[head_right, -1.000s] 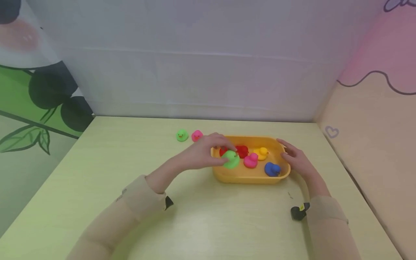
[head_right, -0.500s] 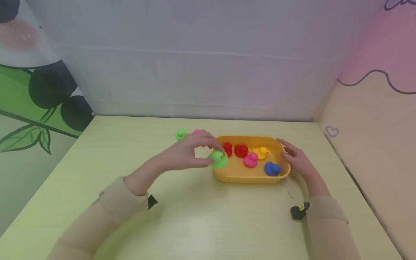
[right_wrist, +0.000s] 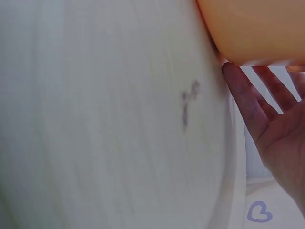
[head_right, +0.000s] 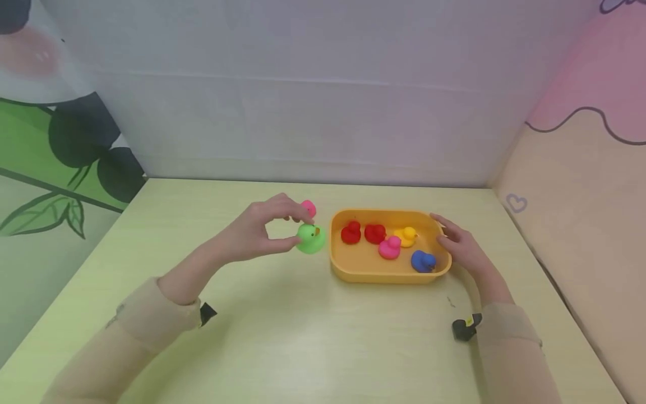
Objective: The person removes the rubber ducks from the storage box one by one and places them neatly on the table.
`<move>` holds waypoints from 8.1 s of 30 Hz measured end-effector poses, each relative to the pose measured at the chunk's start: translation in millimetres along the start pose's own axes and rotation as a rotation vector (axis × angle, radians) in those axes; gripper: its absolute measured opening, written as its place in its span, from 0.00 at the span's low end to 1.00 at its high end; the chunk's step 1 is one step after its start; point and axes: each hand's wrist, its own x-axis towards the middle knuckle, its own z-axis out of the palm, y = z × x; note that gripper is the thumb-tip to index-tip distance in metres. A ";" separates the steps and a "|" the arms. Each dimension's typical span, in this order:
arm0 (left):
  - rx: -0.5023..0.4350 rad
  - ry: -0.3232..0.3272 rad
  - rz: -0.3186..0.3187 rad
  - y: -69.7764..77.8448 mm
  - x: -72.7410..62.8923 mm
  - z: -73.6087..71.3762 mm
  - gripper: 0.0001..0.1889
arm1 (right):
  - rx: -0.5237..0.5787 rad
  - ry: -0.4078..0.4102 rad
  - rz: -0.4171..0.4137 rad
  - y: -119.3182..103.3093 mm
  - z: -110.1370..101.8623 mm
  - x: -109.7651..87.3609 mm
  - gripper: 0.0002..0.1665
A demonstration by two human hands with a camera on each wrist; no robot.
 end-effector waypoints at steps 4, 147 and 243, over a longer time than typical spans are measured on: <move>0.010 0.013 -0.040 0.4 -8.9 -7.5 0.15 | 0.006 0.002 -0.009 0.5 -0.5 -0.3 0.32; 0.357 -0.033 -0.741 -172.2 -52.5 -48.8 0.18 | 0.052 -0.015 0.004 -1.8 1.9 -0.2 0.32; 0.197 0.172 -0.608 -49.8 38.9 59.1 0.19 | 0.022 -0.027 0.008 -1.7 -5.6 12.4 0.33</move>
